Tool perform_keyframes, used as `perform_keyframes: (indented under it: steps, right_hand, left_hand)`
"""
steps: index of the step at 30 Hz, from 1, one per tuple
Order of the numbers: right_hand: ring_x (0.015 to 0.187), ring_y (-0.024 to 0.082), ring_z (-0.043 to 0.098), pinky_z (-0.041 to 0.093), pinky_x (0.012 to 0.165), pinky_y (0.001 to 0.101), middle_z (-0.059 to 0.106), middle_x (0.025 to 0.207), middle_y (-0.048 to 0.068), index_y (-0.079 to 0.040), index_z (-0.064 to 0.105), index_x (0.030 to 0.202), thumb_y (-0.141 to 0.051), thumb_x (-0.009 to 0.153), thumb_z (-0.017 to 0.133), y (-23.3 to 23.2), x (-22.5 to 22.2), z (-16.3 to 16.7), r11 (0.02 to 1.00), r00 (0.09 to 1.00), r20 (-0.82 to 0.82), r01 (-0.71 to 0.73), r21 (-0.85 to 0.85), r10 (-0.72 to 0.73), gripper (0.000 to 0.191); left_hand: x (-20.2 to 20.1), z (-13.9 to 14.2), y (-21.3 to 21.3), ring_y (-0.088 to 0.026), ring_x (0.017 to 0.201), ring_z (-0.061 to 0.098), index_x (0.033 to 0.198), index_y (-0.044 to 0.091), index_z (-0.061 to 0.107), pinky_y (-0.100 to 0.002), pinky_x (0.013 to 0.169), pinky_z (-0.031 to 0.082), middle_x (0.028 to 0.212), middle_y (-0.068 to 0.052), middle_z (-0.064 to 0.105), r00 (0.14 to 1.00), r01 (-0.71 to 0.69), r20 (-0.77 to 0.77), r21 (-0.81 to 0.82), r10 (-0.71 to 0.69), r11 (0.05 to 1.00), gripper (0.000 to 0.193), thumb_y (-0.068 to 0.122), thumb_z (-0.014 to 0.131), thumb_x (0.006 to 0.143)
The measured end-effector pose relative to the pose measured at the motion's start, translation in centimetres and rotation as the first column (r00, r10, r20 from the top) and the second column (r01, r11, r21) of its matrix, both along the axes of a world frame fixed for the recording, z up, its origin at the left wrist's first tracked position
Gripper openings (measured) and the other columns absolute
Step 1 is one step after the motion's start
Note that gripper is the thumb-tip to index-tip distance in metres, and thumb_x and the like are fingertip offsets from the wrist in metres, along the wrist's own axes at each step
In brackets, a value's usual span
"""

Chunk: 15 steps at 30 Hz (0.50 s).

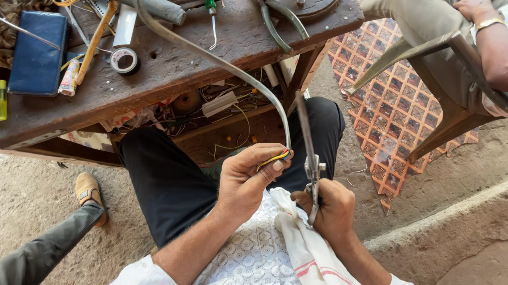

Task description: The person sits at an outdoor workbench and cuts and strips the ends of colored wires with scissors, then holds a metal pipe against a bench-mounted fixture and hammers a metal cylinder onto the pipe, tapping it repeatedly to seat it, before setting the hammer down and handling small parts on the bench.

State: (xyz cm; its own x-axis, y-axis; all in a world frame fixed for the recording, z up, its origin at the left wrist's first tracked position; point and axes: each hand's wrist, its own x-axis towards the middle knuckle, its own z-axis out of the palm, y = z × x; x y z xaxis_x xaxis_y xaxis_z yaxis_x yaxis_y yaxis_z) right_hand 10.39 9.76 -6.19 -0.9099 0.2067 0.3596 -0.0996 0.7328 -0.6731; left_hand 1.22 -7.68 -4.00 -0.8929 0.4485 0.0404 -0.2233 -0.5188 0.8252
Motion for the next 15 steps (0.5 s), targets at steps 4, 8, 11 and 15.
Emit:
perform_keyframes:
  steps: [4,8,11,15]
  right_hand:
    - [0.055,0.026,0.053,0.041,0.056,0.0388,0.053,0.058,0.005,-0.008,0.059,0.067,-0.036,0.077,0.088,0.3,-1.1,0.8,1.0,0.999,0.034,-0.005,-0.001,0.005,0.042]
    - [0.054,0.025,0.053,0.043,0.068,0.0385,0.053,0.057,0.003,-0.009,0.061,0.069,-0.03,0.08,0.087,0.0,-4.0,2.8,0.993,0.996,-0.049,-0.074,0.096,0.079,0.035]
    - [0.059,0.025,0.055,0.043,0.074,0.0372,0.056,0.061,0.002,-0.009,0.063,0.072,-0.032,0.081,0.088,-2.1,-6.9,3.8,0.974,0.975,-0.059,-0.209,0.088,0.215,0.035]
    - [0.057,0.025,0.054,0.044,0.074,0.0374,0.057,0.062,0.003,-0.009,0.064,0.073,-0.037,0.079,0.089,-7.3,-10.9,4.3,0.91,0.909,-0.052,-0.411,0.053,0.413,0.038]
  left_hand:
    - [-0.6,1.2,-1.8,-0.008,0.08,0.058,0.114,-0.001,0.075,-0.022,0.069,0.047,0.094,-0.003,0.072,0.994,0.052,0.108,-0.194,-0.031,0.98,0.019,0.006,0.075,0.097]
    - [-1.3,2.2,-6.0,-0.008,0.076,0.065,0.104,0.001,0.074,-0.023,0.065,0.052,0.088,-0.003,0.074,0.964,-0.093,-0.256,-0.57,-0.069,0.817,0.024,0.019,0.081,0.089]
    - [-1.9,1.2,-9.8,-0.014,0.077,0.063,0.096,0.004,0.078,-0.028,0.065,0.048,0.086,-0.005,0.071,0.785,-0.468,-0.605,-0.721,-0.135,0.512,0.028,0.032,0.076,0.091]
    - [-2.2,-2.1,-16.0,-0.012,0.056,0.053,0.087,-0.002,0.077,-0.03,0.052,0.042,0.061,0.001,0.059,0.994,-0.058,-0.005,-0.875,0.112,0.48,0.056,0.05,0.058,0.098]
